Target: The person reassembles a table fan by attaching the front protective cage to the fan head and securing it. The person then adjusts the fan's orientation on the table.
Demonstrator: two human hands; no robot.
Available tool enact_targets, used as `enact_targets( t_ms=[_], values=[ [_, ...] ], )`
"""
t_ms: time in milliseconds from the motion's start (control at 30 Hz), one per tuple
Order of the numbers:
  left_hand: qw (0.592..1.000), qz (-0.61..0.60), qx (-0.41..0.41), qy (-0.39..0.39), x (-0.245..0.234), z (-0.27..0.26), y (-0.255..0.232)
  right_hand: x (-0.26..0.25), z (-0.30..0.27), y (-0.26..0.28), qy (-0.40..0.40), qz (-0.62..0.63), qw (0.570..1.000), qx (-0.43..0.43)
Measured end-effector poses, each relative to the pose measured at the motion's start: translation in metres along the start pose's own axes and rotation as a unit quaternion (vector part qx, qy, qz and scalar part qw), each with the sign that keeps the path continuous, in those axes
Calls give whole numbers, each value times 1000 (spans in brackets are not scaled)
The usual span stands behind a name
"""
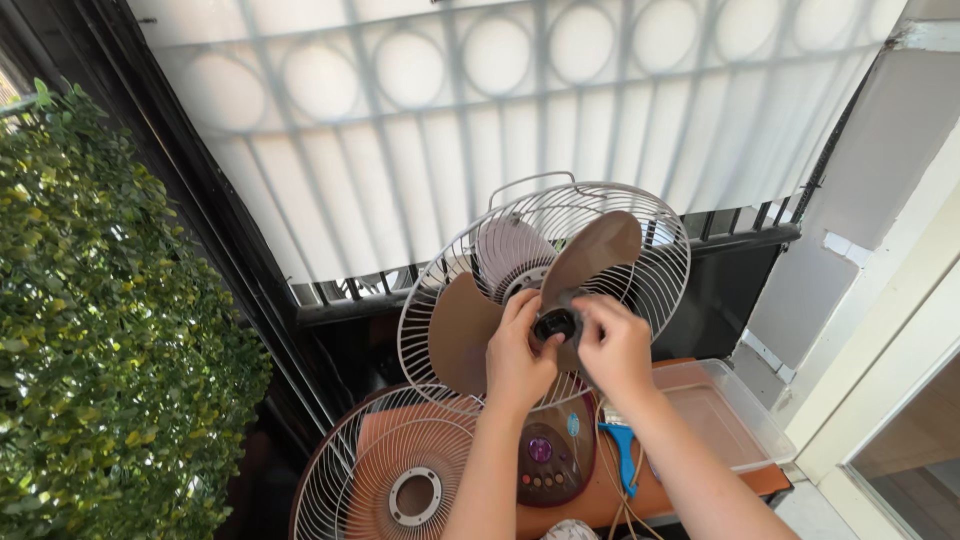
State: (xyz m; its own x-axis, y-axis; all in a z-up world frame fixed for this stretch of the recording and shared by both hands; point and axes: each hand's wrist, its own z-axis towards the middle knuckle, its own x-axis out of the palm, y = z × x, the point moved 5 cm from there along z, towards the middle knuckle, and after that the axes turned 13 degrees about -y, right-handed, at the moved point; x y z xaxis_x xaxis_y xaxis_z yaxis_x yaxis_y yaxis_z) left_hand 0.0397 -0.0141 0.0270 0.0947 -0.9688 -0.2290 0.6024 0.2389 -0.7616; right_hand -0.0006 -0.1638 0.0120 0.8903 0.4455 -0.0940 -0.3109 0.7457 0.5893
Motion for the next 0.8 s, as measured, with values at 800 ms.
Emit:
enact_targets(
  t_ms=[800],
  values=[
    [997, 49, 49, -35, 3, -6, -10, -20, 15, 4, -179, 204, 962, -17]
  ],
)
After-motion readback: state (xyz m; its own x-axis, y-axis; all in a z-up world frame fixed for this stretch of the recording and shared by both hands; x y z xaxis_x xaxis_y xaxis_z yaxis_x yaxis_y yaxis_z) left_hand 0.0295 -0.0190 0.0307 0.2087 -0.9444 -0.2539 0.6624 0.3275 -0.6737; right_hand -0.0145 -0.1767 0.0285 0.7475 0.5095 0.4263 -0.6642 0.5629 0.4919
